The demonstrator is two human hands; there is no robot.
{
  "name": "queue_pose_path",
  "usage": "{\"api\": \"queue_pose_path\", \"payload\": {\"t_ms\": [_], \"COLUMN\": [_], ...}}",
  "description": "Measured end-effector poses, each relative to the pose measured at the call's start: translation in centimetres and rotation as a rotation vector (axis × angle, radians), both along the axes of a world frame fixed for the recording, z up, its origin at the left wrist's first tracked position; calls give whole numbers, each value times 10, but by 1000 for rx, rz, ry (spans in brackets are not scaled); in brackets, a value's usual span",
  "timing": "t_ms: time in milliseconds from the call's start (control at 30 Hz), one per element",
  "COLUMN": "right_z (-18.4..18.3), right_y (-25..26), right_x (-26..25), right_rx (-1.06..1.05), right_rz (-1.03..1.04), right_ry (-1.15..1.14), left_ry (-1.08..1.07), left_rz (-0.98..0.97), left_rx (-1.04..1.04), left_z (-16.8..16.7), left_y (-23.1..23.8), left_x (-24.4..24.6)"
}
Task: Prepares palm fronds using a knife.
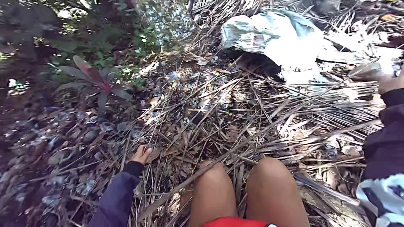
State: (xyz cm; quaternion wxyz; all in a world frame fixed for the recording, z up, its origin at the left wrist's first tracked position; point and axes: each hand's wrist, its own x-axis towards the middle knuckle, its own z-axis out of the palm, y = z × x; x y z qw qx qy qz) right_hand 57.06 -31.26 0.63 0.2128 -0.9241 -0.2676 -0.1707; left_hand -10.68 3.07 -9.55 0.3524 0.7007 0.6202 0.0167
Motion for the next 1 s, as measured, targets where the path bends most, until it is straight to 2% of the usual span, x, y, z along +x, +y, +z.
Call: {"api": "queue_pose_path", "payload": {"t_ms": [33,67,167,267,367,433,567,667,800,900,933,1000], "right_z": [20,37,42,30,20,15,3,-8,-3,12,16,11], "right_y": [19,36,65,95,125,135,131,123,120,134,135,125], "right_x": [-32,-69,-176,-273,-353,-388,-412,-412,-388,-331,-321,-333], "right_rx": [104,169,233,324,389,355,211,263,421,650,675,562], "right_rz": [16,74,407,859,1261,1387,1439,1407,1269,1116,1091,1112], "right_ry": [242,387,472,602,968,1156,1389,1489,1386,1236,1220,1303], "left_ry": [-5,-13,-42,-148,-427,-617,-796,-791,-715,-634,-624,-614], "left_rz": [29,59,112,122,24,-32,-123,-143,-178,-243,-251,-256], "left_rx": [38,84,221,275,309,257,230,281,363,381,388,406], "left_z": [9,20,66,131,143,132,110,103,96,83,81,80], "left_y": [0,0,2,-31,-80,-110,-151,-166,-178,-191,-193,-192], "left_x": [6,10,10,28,47,60,75,86,91,82,81,85]}}
